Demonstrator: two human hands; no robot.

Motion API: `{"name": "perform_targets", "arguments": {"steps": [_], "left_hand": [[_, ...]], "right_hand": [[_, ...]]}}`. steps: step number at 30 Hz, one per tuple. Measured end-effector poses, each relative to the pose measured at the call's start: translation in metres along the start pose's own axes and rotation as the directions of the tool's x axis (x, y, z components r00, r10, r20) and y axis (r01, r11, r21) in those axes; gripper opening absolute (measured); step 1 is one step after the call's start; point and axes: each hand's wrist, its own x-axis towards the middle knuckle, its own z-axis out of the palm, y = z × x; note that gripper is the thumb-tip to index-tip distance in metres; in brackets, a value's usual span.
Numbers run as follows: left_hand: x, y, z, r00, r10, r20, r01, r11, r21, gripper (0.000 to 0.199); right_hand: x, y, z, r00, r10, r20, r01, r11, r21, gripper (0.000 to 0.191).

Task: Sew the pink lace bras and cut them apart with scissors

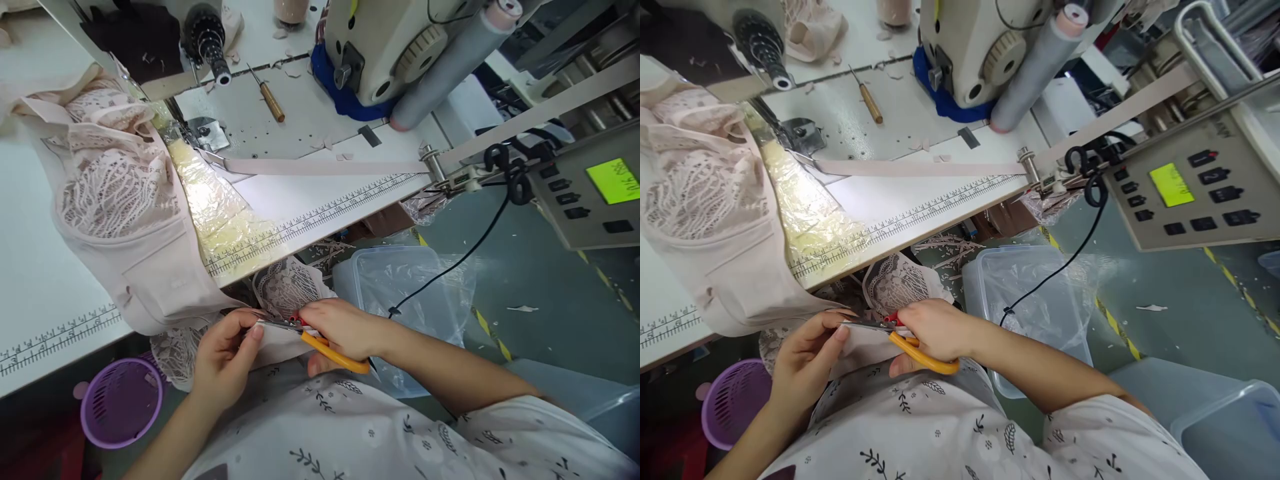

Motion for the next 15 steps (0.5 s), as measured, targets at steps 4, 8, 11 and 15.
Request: {"name": "perform_targets", "arguments": {"steps": [4, 8, 11, 15], "left_hand": [[-0.0004, 0.003, -0.0004, 0.998, -0.027, -0.053, 0.026, 1.0, -0.013, 0.009], [-0.0012, 0.0051, 0.0004, 0.995, -0.064, -0.079, 0.059, 0.997, -0.055, 0.007], [-0.0014, 0.0037, 0.0021, 0.99, -0.105, -0.098, 0.097, 0.991, -0.092, 0.009], [-0.0019, 0.0014, 0.0047, 0.98, -0.161, -0.117, 0.148, 0.983, -0.113, 0.015]], "right_hand": [[-0.0051, -0.0037, 0.0032, 0.999, 0.044, -0.017, -0.044, 0.999, -0.002, 0.056], [-0.0082, -0.0051, 0.0027, 0.998, 0.067, -0.016, -0.067, 0.998, -0.001, 0.056], [-0.0086, -0.0067, 0.0012, 0.996, 0.086, -0.005, -0.086, 0.996, -0.034, 0.046], [-0.0077, -0.0072, 0.0043, 0.993, 0.115, -0.011, -0.116, 0.991, -0.073, 0.042]]}}
